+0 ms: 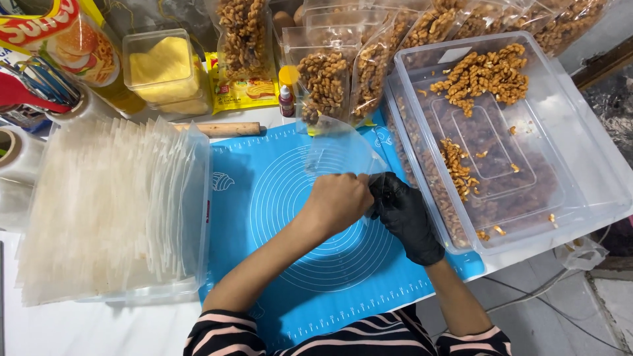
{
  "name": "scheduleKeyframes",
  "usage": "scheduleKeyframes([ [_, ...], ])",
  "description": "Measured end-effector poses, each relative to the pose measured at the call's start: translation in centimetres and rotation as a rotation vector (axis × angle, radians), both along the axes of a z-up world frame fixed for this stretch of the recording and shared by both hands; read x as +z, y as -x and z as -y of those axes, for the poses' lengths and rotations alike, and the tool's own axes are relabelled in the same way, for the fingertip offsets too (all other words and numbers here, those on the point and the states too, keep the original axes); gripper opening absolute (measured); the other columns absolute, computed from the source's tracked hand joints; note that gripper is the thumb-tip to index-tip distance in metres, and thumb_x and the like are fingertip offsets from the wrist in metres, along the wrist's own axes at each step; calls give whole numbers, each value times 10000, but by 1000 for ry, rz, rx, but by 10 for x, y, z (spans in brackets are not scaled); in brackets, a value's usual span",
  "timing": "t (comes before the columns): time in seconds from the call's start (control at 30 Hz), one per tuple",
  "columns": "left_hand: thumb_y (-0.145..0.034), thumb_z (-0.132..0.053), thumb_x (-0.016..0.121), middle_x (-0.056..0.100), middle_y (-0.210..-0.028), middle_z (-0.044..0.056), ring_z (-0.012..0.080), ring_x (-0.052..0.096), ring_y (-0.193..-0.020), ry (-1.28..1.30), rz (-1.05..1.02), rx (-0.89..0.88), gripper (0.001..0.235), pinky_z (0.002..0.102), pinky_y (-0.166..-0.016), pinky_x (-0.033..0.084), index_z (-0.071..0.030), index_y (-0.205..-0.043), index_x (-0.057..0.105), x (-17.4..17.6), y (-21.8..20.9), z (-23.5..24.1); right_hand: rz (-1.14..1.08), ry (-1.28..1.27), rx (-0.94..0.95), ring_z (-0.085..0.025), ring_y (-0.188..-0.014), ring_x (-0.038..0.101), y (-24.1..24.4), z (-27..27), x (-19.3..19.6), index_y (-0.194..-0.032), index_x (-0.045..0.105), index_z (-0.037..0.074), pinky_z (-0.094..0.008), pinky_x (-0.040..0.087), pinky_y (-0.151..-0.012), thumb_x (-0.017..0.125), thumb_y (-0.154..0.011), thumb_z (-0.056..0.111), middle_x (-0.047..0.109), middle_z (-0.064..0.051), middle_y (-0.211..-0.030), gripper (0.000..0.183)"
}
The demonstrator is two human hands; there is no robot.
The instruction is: Packaging small snack clusters into individual plastic bags from a larger container using hands and a small plastic cup.
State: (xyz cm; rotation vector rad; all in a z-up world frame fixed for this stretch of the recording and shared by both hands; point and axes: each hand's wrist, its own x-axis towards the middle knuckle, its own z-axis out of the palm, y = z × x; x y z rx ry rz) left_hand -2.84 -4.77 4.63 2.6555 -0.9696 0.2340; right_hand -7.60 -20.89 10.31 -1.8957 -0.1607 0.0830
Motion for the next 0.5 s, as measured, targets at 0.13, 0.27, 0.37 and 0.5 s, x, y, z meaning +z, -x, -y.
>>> scheduleKeyframes([
  [0.13, -815, -186, 634, 627, -559, 65, 225, 647, -463, -110, 90, -18, 151, 312, -421, 517, -55, -800, 707, -1, 8, 15, 61, 253, -149, -259, -706, 663, 2, -12, -12, -1053, 753, -21, -381, 550, -757, 732, -906, 112, 736, -200, -892, 200],
  [0.27, -779, -278, 754, 617, -565, 63, 245, 667, -522, -57, 167, 64, 225, 363, -472, 542, -69, -764, 673, -23, 15, 33, 147, 108, -286, -275, -757, 719, -15, 23, -82, -1093, 747, 27, -377, 584, -705, 797, -899, 124, 762, -182, -920, 222],
  [0.37, -783, -301, 784, 591, -542, 61, 244, 671, -528, -47, 178, 118, 266, 363, -490, 542, -80, -721, 648, -24, 19, 32, 186, 124, -336, -235, -796, 760, -16, 26, -97, -1105, 755, 107, -328, 614, -690, 885, -819, 142, 784, -96, -909, 316],
  [0.5, -713, -224, 737, 577, -524, 62, 272, 638, -467, 31, 141, 51, 178, 398, -419, 498, -73, -671, 654, -9, 21, 31, 241, 87, -212, -447, -786, 697, 0, -2, -27, -970, 716, -12, -477, 561, -657, 813, -856, 63, 719, -240, -822, 167],
])
